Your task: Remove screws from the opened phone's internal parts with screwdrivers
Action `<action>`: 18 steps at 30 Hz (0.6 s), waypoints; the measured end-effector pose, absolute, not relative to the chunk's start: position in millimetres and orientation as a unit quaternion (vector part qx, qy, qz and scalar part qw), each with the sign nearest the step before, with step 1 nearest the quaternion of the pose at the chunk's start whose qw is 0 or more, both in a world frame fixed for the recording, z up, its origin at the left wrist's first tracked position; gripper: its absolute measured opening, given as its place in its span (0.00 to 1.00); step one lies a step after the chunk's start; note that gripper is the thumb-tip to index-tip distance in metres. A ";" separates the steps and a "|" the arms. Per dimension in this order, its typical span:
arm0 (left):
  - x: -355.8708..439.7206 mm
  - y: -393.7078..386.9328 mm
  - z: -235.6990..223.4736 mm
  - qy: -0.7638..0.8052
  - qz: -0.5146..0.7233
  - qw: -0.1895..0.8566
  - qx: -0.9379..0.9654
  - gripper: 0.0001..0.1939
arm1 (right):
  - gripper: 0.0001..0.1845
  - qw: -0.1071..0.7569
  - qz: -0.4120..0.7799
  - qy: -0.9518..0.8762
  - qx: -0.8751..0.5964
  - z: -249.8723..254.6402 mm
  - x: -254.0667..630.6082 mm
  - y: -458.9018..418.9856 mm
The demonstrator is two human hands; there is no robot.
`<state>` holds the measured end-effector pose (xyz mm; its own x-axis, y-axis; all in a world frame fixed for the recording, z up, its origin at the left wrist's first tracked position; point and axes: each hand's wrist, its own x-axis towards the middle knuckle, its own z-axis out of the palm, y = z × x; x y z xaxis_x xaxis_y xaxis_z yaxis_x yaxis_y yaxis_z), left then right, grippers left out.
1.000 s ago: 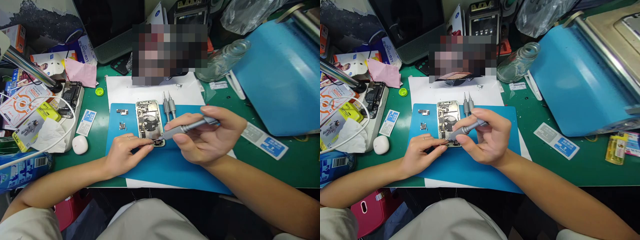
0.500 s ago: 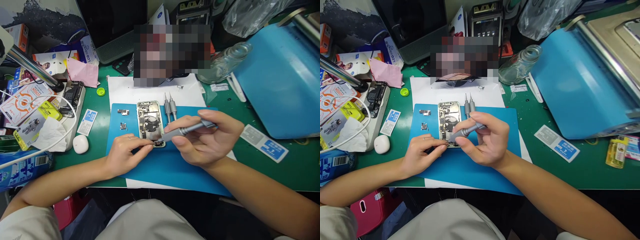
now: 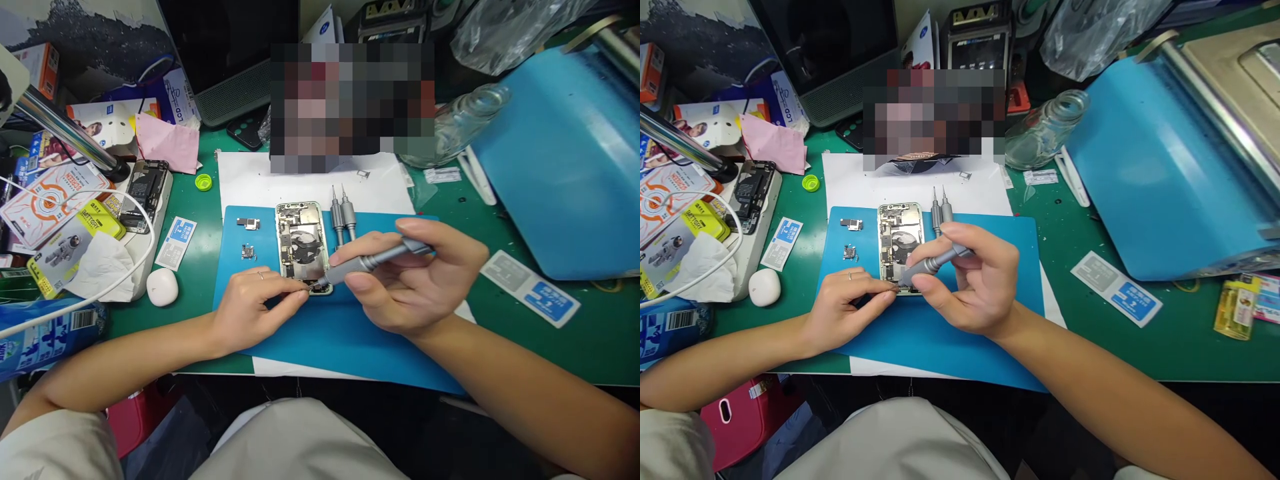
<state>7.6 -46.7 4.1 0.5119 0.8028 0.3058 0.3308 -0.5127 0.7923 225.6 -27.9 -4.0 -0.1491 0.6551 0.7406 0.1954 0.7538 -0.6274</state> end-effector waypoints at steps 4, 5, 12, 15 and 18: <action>7.9 -46.7 4.3 0.353 0.344 0.346 0.799 0.08 | 0.29 0.586 0.206 -0.728 -0.289 -4.1 225.2 -28.2; 7.9 -46.8 4.5 0.352 0.343 0.347 0.799 0.08 | 0.29 0.586 0.206 -0.728 -0.291 -3.8 225.2 -28.3; 7.8 -46.8 5.0 0.353 0.346 0.353 0.794 0.06 | 0.32 0.582 0.200 -0.733 -0.291 -1.5 226.2 -29.3; 7.7 -46.9 4.7 0.356 0.348 0.356 0.791 0.07 | 0.31 0.579 0.202 -0.731 -0.299 -1.2 226.8 -29.0; 7.5 -47.2 4.3 0.356 0.345 0.359 0.791 0.06 | 0.31 0.582 0.206 -0.730 -0.293 -0.6 226.5 -28.0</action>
